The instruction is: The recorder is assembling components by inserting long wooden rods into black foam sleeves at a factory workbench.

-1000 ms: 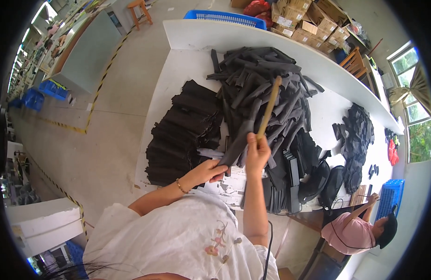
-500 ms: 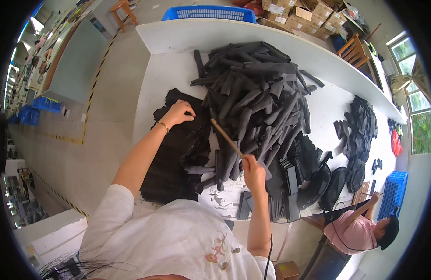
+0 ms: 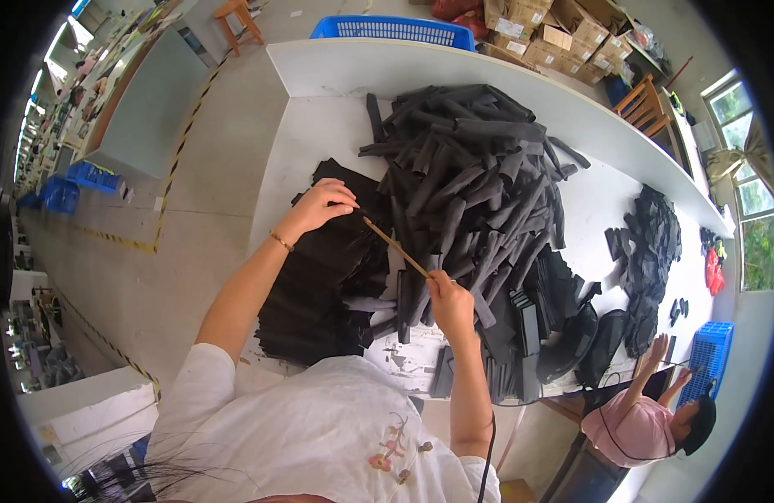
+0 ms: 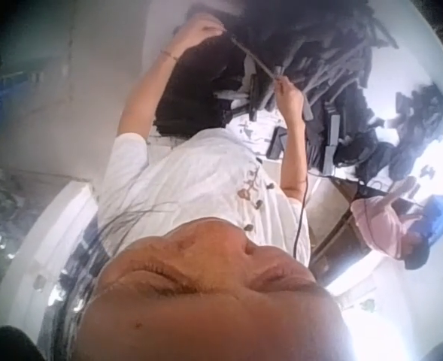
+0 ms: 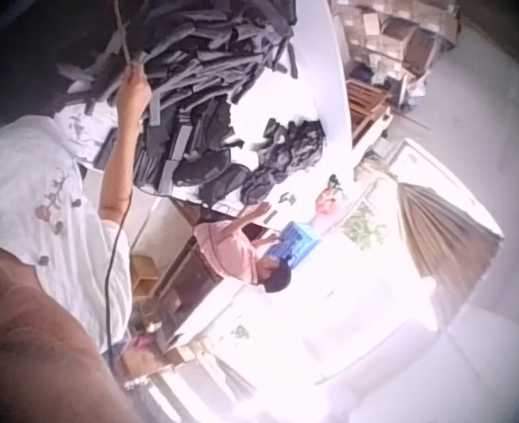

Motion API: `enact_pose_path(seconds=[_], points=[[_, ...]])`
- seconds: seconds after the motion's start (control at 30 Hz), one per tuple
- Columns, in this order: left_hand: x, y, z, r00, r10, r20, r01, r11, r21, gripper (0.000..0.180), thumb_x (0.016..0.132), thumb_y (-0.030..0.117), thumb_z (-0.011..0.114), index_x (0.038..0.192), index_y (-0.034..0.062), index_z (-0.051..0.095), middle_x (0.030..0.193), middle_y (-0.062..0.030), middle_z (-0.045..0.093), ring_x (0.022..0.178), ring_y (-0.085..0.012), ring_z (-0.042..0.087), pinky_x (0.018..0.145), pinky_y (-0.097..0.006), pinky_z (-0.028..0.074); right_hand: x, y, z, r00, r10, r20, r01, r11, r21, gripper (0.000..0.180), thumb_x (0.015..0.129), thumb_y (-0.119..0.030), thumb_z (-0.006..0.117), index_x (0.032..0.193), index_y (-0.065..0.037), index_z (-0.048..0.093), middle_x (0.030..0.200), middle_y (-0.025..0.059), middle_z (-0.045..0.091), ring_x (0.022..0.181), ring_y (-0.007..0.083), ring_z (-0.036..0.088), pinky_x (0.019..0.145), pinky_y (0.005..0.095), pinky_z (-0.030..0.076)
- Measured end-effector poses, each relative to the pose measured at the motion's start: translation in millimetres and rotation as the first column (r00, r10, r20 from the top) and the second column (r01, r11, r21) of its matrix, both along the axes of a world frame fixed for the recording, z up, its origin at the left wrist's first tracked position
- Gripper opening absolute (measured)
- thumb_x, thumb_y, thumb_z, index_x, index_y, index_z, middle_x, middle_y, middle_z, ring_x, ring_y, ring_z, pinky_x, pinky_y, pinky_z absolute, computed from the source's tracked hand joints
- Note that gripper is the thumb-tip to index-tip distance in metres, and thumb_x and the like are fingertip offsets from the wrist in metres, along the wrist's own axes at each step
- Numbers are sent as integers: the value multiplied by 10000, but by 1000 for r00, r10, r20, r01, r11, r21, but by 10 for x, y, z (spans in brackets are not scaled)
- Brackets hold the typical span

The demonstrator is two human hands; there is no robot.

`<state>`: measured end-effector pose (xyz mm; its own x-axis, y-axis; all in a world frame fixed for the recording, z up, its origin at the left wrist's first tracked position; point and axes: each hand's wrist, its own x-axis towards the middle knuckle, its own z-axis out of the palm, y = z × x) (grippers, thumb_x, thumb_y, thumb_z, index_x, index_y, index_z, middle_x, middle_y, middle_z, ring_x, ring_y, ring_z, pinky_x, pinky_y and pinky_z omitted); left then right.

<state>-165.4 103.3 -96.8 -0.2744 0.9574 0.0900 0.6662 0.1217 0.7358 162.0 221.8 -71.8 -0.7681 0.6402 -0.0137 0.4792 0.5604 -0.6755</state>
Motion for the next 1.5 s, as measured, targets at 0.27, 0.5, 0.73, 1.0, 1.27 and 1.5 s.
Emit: enact_pose_path(seconds=[0.27, 0.5, 0.73, 1.0, 1.27, 1.5], points=[[1222, -261, 788, 948, -23, -317, 140, 925, 353, 181, 728, 213, 734, 900, 159, 714, 1173, -32, 567, 1242, -280, 423, 1066, -469, 262, -216, -600, -22, 970, -10, -244, -60, 959, -276, 273, 913, -70, 520, 1183, -55, 559, 723, 136, 635, 665, 256, 652, 620, 339, 501], [1241, -885, 439, -161, -190, 969, -581, 811, 62, 439, 882, 161, 658, 1239, -24, 483, 1086, -150, 604, 994, -301, 625, 875, -440, 523, -93, -1176, -26, 937, 65, -343, -227, 860, -457, 244, 937, -56, 514, 1165, 20, 556, 706, 59, 592, 657, 109, 559, 621, 253, 458], [1938, -921, 357, -278, -145, 949, -709, 698, -101, 242, 907, 210, 639, 1083, 47, 604, 855, -68, 652, 803, -217, 641, 811, -416, 543, -239, -1688, 45, 935, -80, -345, 8, 978, -207, 166, 926, -58, 516, 1077, 8, 525, 731, 168, 630, 647, 279, 630, 581, 363, 484], [1691, -991, 529, -228, -27, 973, -799, 577, -171, 181, 840, 182, 724, 928, 31, 680, 742, -65, 654, 561, -123, 567, 547, -281, 493, 237, -1888, -46, 976, 50, -211, -87, 981, -174, 124, 922, -105, 557, 849, -15, 511, 595, 235, 543, 557, 414, 580, 475, 444, 419], [1626, -1067, 461, -185, 23, 983, -773, 613, -160, 257, 877, 243, 679, 976, 7, 652, 486, 34, 411, 347, -54, 285, 358, -225, 193, 1146, -1933, 328, 995, 78, -57, -94, 917, -387, 116, 909, -114, 574, 847, -17, 577, 586, 192, 556, 522, 345, 590, 482, 392, 435], [1424, -921, 631, -121, -68, 990, -789, 612, -54, 232, 903, 267, 648, 966, 44, 631, 522, 65, 407, 391, -36, 281, 401, -208, 221, 1474, -1726, 708, 996, 85, 0, -85, 996, -30, 206, 816, -172, 708, 732, -34, 581, 505, 88, 548, 420, 234, 564, 433, 325, 438]])
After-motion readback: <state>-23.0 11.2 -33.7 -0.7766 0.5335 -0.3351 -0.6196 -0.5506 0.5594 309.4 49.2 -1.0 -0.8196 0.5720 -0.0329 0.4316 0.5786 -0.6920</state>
